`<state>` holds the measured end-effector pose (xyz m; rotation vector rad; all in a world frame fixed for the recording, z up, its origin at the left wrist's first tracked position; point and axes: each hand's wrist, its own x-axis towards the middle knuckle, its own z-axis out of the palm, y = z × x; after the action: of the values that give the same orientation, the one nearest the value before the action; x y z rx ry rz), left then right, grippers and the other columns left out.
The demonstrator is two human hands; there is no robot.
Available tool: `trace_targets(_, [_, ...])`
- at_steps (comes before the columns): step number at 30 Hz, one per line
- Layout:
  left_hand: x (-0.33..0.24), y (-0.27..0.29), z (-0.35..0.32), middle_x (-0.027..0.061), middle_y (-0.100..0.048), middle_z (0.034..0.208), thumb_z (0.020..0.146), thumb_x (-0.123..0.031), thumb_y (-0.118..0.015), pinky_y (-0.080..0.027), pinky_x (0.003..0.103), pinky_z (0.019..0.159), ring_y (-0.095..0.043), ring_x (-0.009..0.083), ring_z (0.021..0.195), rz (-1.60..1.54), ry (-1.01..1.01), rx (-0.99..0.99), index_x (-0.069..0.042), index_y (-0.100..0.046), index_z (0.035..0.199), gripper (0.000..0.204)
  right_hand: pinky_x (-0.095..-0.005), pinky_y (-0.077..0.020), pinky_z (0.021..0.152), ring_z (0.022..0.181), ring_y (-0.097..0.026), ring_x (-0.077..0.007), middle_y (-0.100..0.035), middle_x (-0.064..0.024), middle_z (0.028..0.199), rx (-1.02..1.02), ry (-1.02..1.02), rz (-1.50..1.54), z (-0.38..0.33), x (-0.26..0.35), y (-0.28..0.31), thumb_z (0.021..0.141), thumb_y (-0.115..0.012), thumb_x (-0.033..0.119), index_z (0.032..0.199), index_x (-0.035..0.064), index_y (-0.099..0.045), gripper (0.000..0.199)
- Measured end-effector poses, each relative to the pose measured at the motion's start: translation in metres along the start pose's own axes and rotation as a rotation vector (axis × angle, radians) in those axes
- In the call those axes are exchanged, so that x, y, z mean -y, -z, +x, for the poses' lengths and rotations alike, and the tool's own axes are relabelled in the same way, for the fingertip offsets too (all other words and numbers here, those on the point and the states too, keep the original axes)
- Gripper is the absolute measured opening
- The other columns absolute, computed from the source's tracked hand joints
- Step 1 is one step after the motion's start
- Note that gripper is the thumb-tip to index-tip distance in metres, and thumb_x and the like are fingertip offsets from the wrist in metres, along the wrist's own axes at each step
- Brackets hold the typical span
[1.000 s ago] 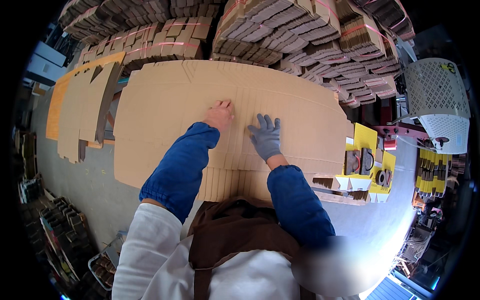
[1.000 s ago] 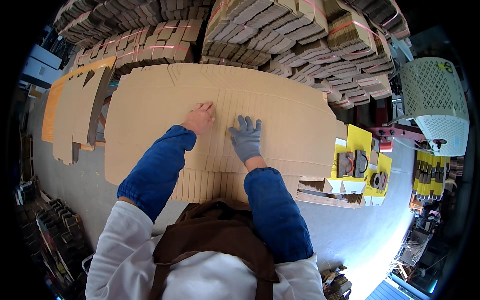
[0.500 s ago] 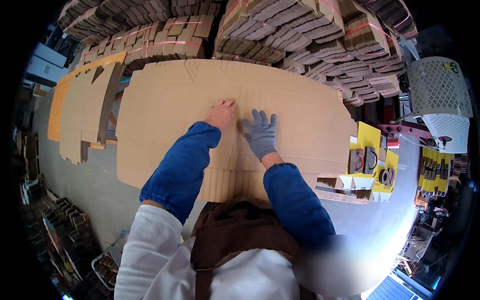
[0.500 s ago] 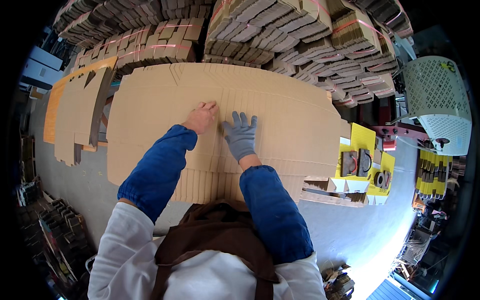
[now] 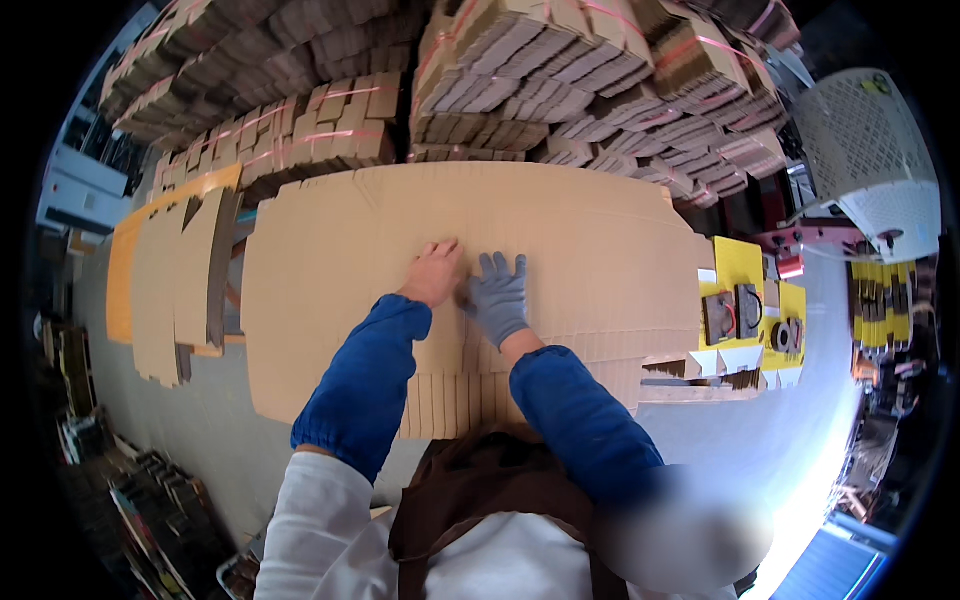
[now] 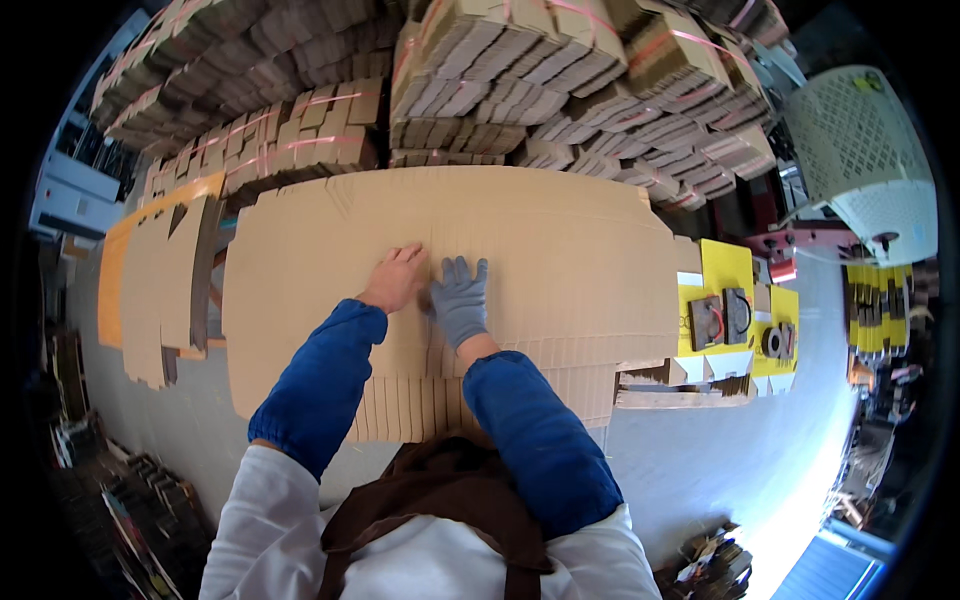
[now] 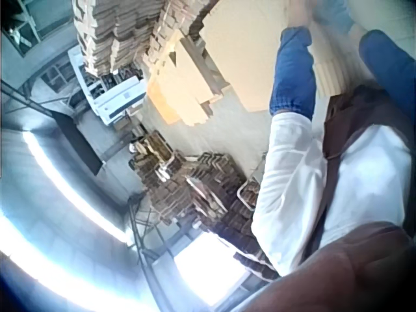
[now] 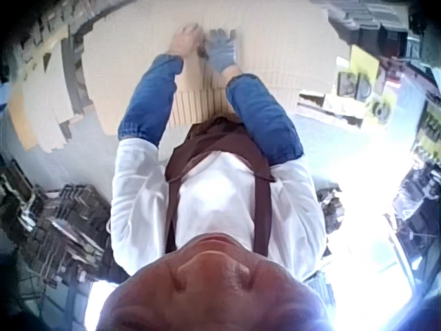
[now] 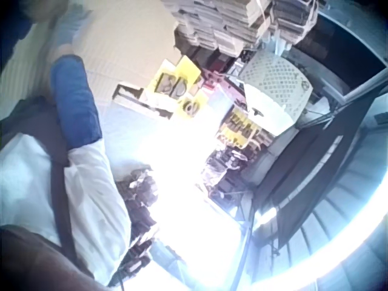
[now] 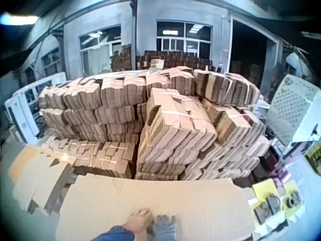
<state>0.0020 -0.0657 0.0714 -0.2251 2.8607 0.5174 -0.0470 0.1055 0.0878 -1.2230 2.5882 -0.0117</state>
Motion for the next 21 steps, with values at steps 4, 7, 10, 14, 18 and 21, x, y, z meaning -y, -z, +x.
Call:
trace_targets(4, [-0.002, 0.0, 0.001, 0.013, -0.043, 0.161, 0.087, -0.015, -0.078, -0.045, 0.045, 0.117, -0.045, 0.0384, 0.142, -0.03, -0.01, 0.016, -0.004, -0.047, 0.152, 0.073, -0.0748, -0.0103, 0.121, 0.153, -0.035, -0.0384, -0.048, -0.0149, 0.16, -0.15, 0.001, 0.012, 0.001, -0.003, -0.031, 0.092, -0.065, 0.051, 0.126, 0.0196, -0.072, 0.046])
trace_targets(7, [-0.01, -0.004, 0.011, 0.0133, -0.043, 0.161, 0.085, -0.014, -0.079, -0.044, 0.045, 0.117, -0.045, 0.039, 0.142, -0.03, -0.033, 0.013, -0.004, -0.047, 0.151, 0.074, -0.0748, -0.0105, 0.122, 0.153, -0.034, -0.0386, -0.046, -0.0153, 0.162, -0.164, -0.002, -0.072, -0.001, -0.012, -0.042, 0.092, -0.065, 0.047, 0.131, 0.0177, -0.069, 0.049])
trace_targets(10, [-0.009, -0.005, 0.013, 0.0127, -0.043, 0.161, 0.085, -0.014, -0.08, -0.044, 0.044, 0.118, -0.045, 0.0385, 0.142, 0.005, -0.011, 0.025, -0.005, -0.047, 0.151, 0.074, -0.0744, -0.012, 0.122, 0.154, -0.032, -0.0377, -0.045, -0.0153, 0.161, -0.159, 0.061, -0.066, -0.025, -0.018, -0.044, 0.092, -0.067, 0.045, 0.134, 0.0153, -0.066, 0.051])
trace_targets(14, [-0.018, 0.007, 0.009, 0.0101, -0.041, 0.163, 0.085, -0.014, -0.08, -0.041, 0.046, 0.119, -0.044, 0.0357, 0.144, 0.047, 0.095, 0.102, -0.007, -0.047, 0.152, 0.075, -0.0716, -0.0123, 0.123, 0.154, -0.03, -0.0357, -0.042, -0.0133, 0.162, -0.01, 0.112, 0.098, -0.085, -0.04, -0.029, 0.096, -0.064, 0.044, 0.138, 0.0132, -0.063, 0.052])
trace_targets(18, [-0.033, 0.01, 0.014, 0.0048, -0.042, 0.162, 0.086, -0.017, -0.079, -0.036, 0.056, 0.119, -0.041, 0.0303, 0.147, 0.205, 0.153, 0.133, -0.011, -0.046, 0.153, 0.075, -0.0695, -0.0172, 0.121, 0.149, -0.035, -0.0354, -0.047, -0.0155, 0.155, -0.027, 0.115, 0.17, -0.159, -0.1, -0.037, 0.094, -0.068, 0.043, 0.137, 0.0115, -0.063, 0.054])
trace_targets(21, [-0.036, 0.009, 0.014, 0.0045, -0.042, 0.162, 0.086, -0.016, -0.079, -0.035, 0.061, 0.119, -0.04, 0.0305, 0.149, 0.291, 0.204, 0.126, -0.014, -0.046, 0.153, 0.075, -0.0673, -0.0212, 0.12, 0.145, -0.039, -0.0357, -0.049, -0.0167, 0.151, -0.103, 0.155, 0.239, -0.207, -0.147, -0.053, 0.093, -0.069, 0.042, 0.135, 0.0101, -0.063, 0.053])
